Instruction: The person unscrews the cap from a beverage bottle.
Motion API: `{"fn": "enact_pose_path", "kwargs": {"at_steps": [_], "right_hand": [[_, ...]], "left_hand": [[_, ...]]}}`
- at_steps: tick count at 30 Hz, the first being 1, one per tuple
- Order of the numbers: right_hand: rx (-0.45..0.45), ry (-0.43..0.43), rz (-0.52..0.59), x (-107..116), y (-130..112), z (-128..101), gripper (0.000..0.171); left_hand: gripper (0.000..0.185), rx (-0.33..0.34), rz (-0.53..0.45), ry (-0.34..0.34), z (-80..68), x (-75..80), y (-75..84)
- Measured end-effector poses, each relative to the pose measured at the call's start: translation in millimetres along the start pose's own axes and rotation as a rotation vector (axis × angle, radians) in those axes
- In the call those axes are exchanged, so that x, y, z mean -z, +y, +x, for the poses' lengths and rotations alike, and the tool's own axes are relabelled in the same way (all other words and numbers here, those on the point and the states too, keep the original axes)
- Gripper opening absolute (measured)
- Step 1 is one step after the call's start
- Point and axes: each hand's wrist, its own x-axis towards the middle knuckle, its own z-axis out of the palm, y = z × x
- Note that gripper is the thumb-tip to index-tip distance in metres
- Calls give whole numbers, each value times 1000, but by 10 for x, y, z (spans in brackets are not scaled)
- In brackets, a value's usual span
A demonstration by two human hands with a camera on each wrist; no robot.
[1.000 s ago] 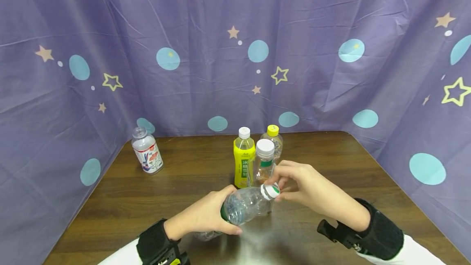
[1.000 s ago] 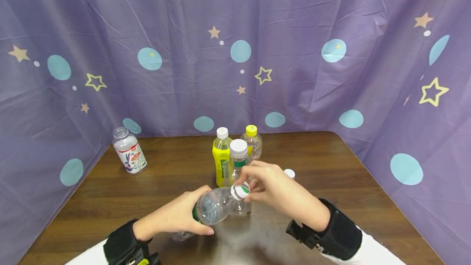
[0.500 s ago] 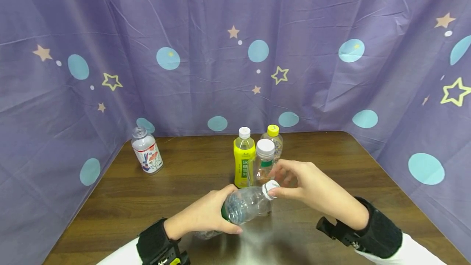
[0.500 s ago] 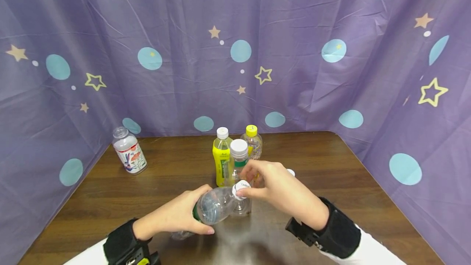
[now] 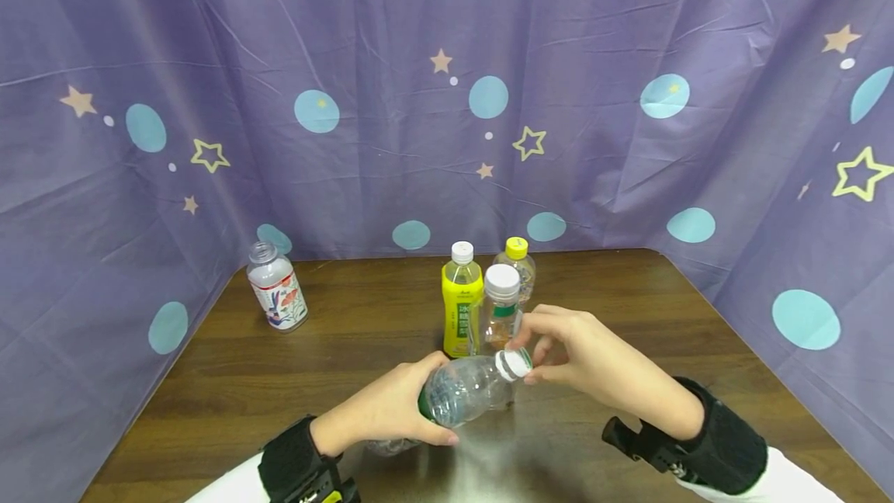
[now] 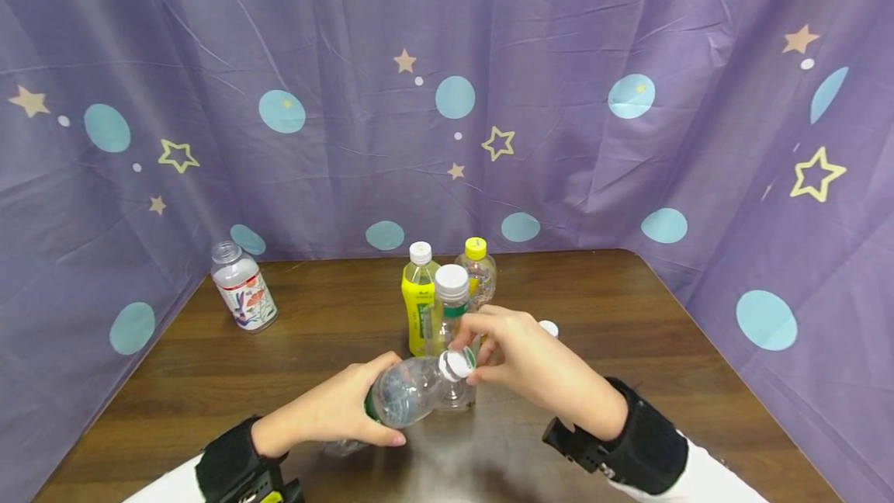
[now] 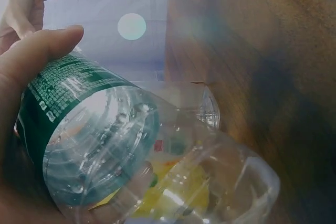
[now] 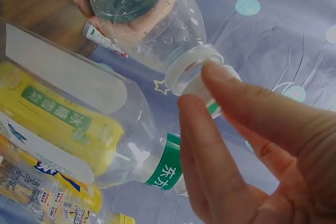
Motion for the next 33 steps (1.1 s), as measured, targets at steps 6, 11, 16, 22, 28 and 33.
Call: {"fn": "enact_pose_path", "kwargs": {"at_steps": [6, 11, 16, 22, 28, 33], "right_hand": [[2, 65, 23, -46, -2, 1, 13], [-93, 61, 2, -36, -13, 17, 15], [-248, 17, -1, -4, -45, 22, 26], [-202, -12, 29, -2, -28, 6, 23], [-43, 14, 1, -9, -31, 9, 24], [-59, 38, 58, -42, -48, 20, 13]], "left_hand": [[68, 4, -13, -7, -7, 6, -1], [68, 18, -6, -2, -8, 4, 10], [67, 26, -8, 0, -15, 1, 14], [67, 29, -8, 2, -23, 1, 13], [67, 24, -11, 6, -31, 2, -5], [67, 13, -18, 4, -34, 18, -2]]}}
